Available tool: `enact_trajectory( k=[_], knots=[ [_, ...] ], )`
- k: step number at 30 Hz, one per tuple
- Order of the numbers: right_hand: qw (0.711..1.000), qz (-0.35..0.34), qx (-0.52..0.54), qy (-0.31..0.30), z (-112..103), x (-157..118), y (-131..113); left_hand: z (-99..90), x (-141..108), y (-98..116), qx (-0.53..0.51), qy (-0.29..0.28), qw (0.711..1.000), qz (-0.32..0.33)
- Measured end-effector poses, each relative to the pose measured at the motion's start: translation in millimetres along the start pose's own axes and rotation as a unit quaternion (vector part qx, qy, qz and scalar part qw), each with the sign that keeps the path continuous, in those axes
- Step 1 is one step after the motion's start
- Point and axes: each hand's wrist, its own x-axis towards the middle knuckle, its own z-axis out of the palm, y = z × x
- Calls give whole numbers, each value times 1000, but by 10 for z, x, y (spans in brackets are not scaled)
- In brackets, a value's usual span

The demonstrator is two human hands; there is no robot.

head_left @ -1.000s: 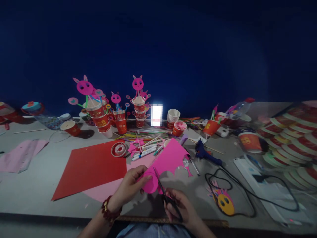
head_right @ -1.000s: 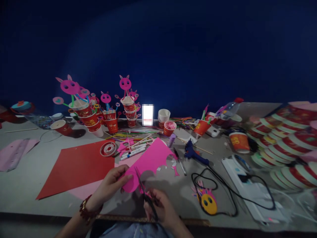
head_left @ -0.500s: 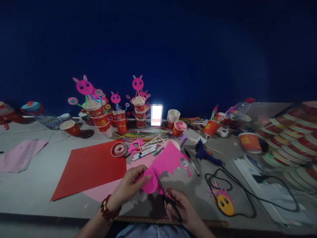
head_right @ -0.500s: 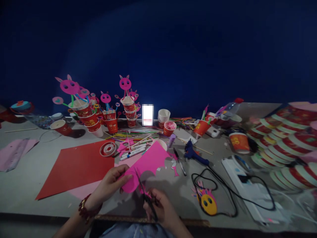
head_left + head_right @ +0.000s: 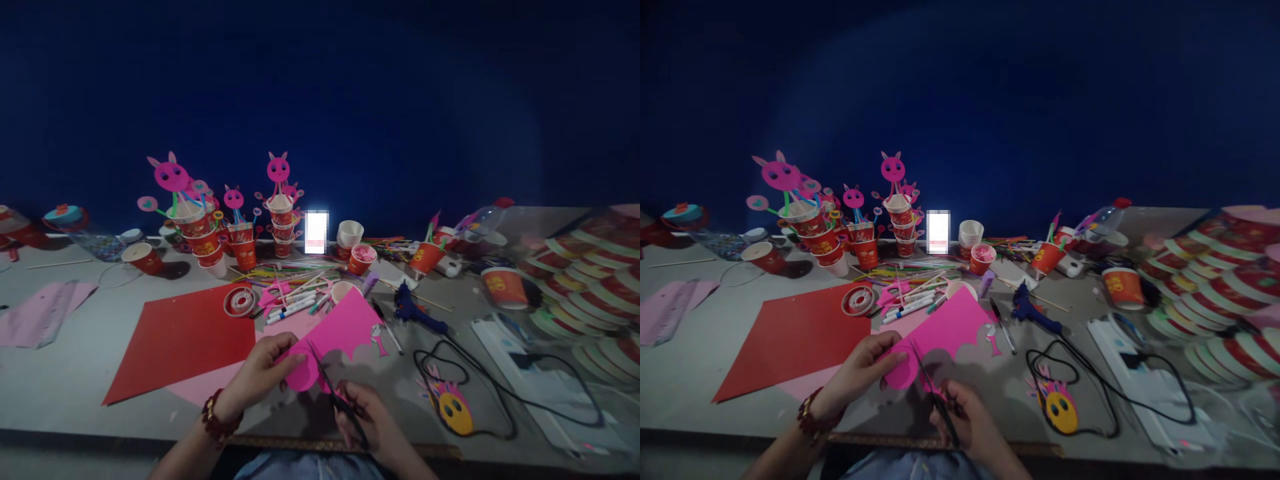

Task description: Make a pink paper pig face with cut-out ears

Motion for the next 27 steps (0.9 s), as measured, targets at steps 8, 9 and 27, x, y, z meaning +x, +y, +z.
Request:
enact_trajectory(
  k=[8,9,27],
  knots=[
    [1000,3,-24,15,-29,26,116,-36,38,23,-10,-7,1000,-2],
    [999,3,-26,18,-23,24,113,-22,42,17,-25,-2,1000,-4],
    [1000,-9,-5,26,35,46,104,224,-8,-151,-100,72,992,7]
  ],
)
